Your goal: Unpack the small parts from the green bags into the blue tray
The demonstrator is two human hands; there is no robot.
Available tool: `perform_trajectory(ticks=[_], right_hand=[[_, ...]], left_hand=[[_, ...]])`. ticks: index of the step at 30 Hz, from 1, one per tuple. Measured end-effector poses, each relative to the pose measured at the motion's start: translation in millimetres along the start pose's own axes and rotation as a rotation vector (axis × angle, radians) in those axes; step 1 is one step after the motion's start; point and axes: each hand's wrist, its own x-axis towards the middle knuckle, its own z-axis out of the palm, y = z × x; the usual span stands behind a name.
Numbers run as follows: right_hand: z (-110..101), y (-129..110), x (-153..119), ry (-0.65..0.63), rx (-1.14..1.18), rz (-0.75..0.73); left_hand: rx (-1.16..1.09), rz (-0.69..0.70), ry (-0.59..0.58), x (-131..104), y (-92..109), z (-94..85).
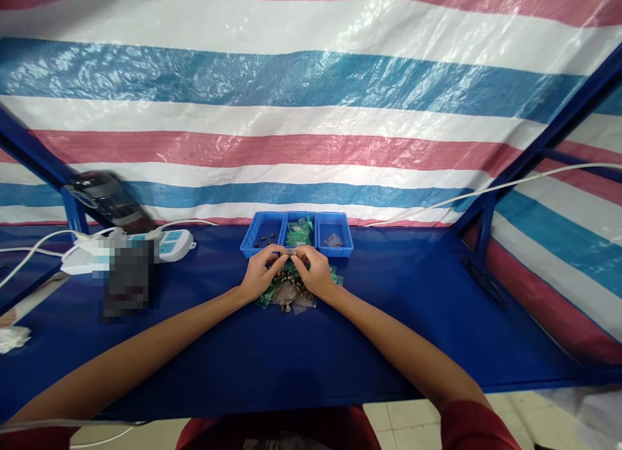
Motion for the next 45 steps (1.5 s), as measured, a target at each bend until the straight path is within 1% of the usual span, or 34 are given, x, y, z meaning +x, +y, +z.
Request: perform_trajectory(ticks=[6,15,23,28,31,34,36,38,41,43,45], right_hand=[[-1.0,-1.5,-0.5,-0.012,0.001,0.035],[-1.3,-1.8,-0.9,-0.02,-0.016,0.017],[-1.4,-7.0,4.0,-0.001,-0.04,-0.019],[-4.7,-13.3,8.9,-0.016,0.011,0.03],[-7.9,-17.3,12.5,-0.028,0.09,0.11],[-11.7,-19.9,19.1,0.013,0.26,0.256],[-14.8,-19.7,25.5,0.101,0.434,0.391],[-19.1,-17.4,32.6,0.229,0.601,0.542],[-27.1,-10.0,41.5,0.394,0.761,0.768],[-32.4,-4.0,45.0,0.437,0.804,0.854],[-36.8,1.5,46.9,0.436,0.813,0.865]], left_hand=[[-0.022,-0.004,-0.003,-0.9,-0.5,0.0],[-0.045,0.003,-0.008,-1.1,1.3,-0.9],[-0.022,-0.012,0.038,-2.5,1.6,-1.8],[-0.019,-0.016,0.063,-3.6,0.9,-2.0],[-0.028,-0.013,0.063,-3.8,0.1,-1.6],[-0.061,-0.035,0.053,-3.6,-0.6,-0.9],[-0.097,-0.055,0.06,-3.3,-0.8,-0.4],[-0.131,-0.062,0.069,-3.1,-0.7,0.1],[-0.158,-0.055,0.069,-2.7,-0.3,0.3],[-0.169,-0.048,0.063,-2.5,0.0,0.0],[-0.176,-0.042,0.058,-2.2,0.0,-0.4]])
